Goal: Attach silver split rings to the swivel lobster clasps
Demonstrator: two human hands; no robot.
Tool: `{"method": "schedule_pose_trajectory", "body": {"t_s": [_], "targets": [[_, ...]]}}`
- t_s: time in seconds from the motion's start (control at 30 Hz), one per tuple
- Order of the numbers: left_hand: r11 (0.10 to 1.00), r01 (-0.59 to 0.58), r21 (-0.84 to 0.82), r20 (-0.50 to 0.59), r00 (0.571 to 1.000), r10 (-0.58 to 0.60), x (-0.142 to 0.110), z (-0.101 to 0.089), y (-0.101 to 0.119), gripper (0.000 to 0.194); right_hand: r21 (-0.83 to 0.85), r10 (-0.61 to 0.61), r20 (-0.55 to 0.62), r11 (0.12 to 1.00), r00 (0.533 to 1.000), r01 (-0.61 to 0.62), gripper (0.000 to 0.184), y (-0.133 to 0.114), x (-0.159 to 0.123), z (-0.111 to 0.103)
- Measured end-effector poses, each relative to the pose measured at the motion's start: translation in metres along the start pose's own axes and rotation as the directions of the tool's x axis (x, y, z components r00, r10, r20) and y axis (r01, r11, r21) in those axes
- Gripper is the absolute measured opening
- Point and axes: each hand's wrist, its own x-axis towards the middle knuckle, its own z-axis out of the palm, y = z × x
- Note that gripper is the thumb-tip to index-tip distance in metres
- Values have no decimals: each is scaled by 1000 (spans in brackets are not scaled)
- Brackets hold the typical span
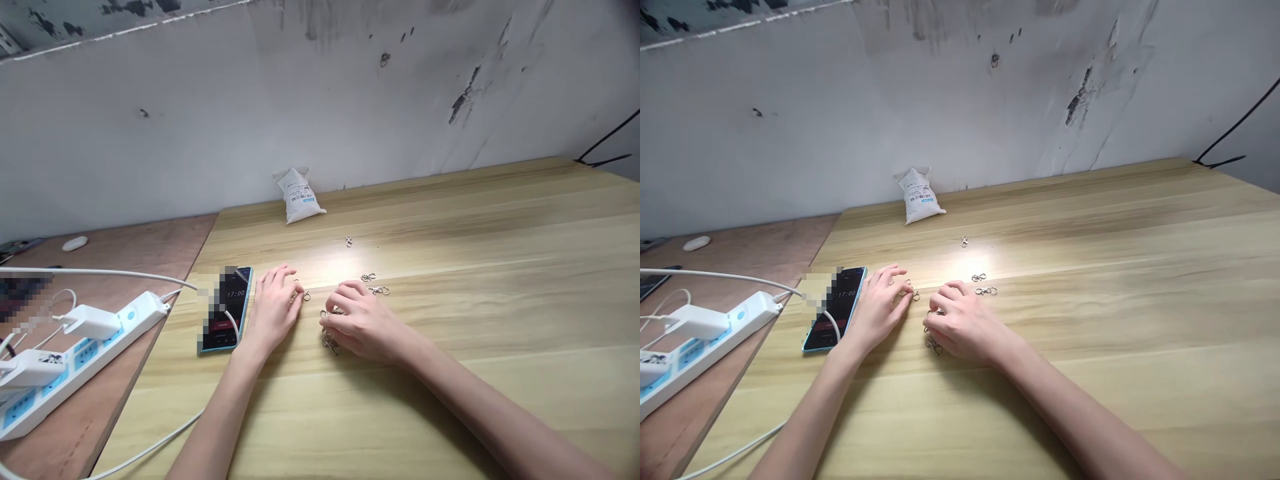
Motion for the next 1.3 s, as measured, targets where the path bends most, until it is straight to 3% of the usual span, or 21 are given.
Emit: {"method": "schedule_pose_trajectory", "body": {"t_s": [0.1,0.2,0.3,0.37,0.43,0.5,0.6,0.8,1.03,1.1,1.13,1.2,1.3], "targets": [[1000,-15,8,5,1000,15,-1,2,1,12,124,50,11,991,999,-51,16,7,-1,-8],[1000,-11,7,-14,1000,11,-1,1,2,11,123,248,-47,963,968,-241,20,34,1,-18],[1000,-15,-1,-40,999,15,-1,-3,5,12,-112,500,7,861,866,-496,28,70,13,-21],[1000,-24,-6,-50,998,24,0,-5,8,11,-305,665,60,723,745,-620,32,89,26,-17],[999,-31,-13,-49,998,30,0,-5,10,11,-362,718,56,663,694,-656,37,103,39,-9],[999,-31,-26,-43,999,30,0,-3,10,10,-395,733,66,642,677,-657,37,110,50,0],[998,-32,-58,-51,998,29,-1,0,9,10,-409,731,80,644,678,-646,34,113,59,8],[993,-61,-100,-70,996,54,-2,2,10,11,-297,653,138,745,745,-597,25,105,60,4],[955,-23,-294,-104,995,-8,0,-7,22,12,129,511,249,825,823,-551,27,46,30,-4],[939,-46,-340,-135,991,-1,0,-10,27,11,501,515,281,641,810,-581,25,28,19,-6],[934,-66,-352,-151,988,13,0,-11,30,10,605,526,299,541,796,-584,24,21,15,-6],[927,-104,-361,-175,984,43,-1,-12,32,8,709,527,335,405,781,-577,24,12,12,-8],[925,-133,-355,-195,979,66,-1,-12,31,6,787,534,357,271,767,-555,26,10,11,-6]]}}
